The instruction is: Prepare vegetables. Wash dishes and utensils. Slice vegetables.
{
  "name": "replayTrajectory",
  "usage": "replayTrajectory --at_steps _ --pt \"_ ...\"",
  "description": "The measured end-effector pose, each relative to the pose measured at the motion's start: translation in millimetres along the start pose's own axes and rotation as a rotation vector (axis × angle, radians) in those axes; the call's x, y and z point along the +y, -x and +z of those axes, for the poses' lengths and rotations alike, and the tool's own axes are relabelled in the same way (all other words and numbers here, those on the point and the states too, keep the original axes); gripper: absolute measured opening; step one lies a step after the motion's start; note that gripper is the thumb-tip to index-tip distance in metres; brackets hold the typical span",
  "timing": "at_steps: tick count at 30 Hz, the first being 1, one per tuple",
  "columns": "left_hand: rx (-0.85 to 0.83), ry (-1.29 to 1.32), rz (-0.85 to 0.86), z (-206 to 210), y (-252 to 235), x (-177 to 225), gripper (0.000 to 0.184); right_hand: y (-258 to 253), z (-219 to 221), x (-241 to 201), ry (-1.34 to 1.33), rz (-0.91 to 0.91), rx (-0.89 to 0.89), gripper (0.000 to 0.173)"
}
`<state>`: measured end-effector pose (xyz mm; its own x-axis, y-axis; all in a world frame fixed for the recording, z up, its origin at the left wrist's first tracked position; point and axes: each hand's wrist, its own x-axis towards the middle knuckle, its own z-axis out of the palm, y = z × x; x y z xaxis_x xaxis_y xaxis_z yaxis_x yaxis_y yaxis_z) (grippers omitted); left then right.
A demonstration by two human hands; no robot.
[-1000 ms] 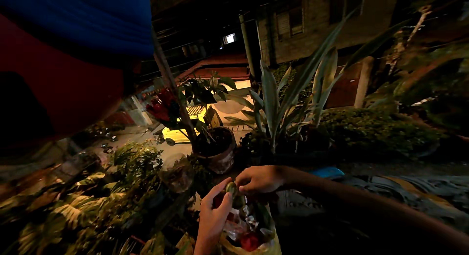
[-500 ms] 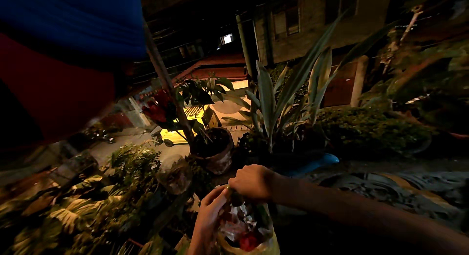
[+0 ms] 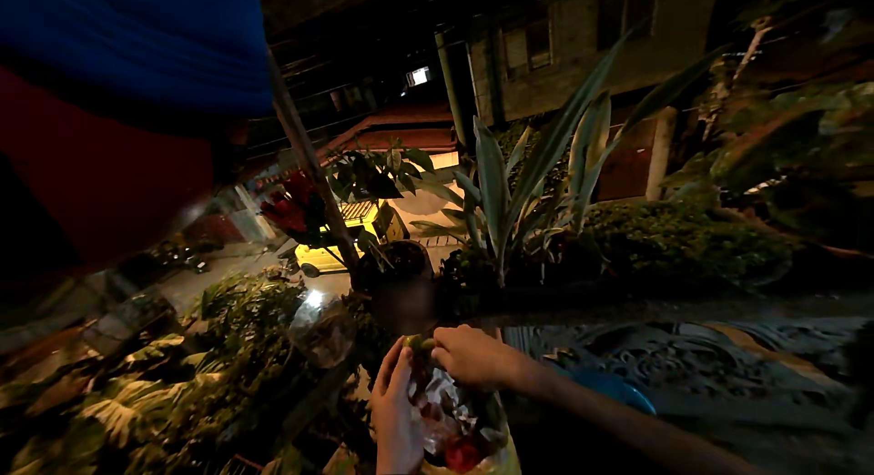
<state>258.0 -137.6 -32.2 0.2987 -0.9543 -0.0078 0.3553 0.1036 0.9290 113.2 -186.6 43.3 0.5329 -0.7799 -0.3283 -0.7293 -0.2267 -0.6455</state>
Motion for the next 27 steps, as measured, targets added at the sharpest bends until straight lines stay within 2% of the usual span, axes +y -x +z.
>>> replayTrajectory --at_steps 4,7,9,11,14,16,18,22,27 --pt "0.067 0.083 0.022 9 4 -1 0.028 2 9 14 -0.275 0.076 0.102 0.047" --pt "0.020 0.119 0.008 9 4 -5 0.032 -3 19 30 -0.487 -0.013 0.067 0.059" --pt "-0.028 0.140 -0.016 8 4 -8 0.034 -6 25 38 -0.556 -0.107 0.042 0.046" --pt "-0.060 0.138 -0.060 3 4 -8 0.035 -6 23 39 -0.473 -0.144 0.071 0.040" --pt "-0.104 0.052 -0.161 -8 3 2 0.030 3 8 33 -0.207 -0.154 0.107 0.046" --pt "-0.172 0.013 -0.240 -18 -2 9 0.039 6 0 27 -0.041 -0.153 0.079 0.046" --pt "-0.228 -0.011 -0.306 -24 -9 16 0.039 8 -5 20 0.076 -0.148 0.028 0.044" --pt "-0.234 -0.020 -0.395 -23 -8 26 0.038 13 -11 6 0.182 -0.080 -0.024 0.043" --pt "-0.227 0.015 -0.359 -22 -8 19 0.039 13 -15 2 0.231 -0.029 -0.070 0.034"
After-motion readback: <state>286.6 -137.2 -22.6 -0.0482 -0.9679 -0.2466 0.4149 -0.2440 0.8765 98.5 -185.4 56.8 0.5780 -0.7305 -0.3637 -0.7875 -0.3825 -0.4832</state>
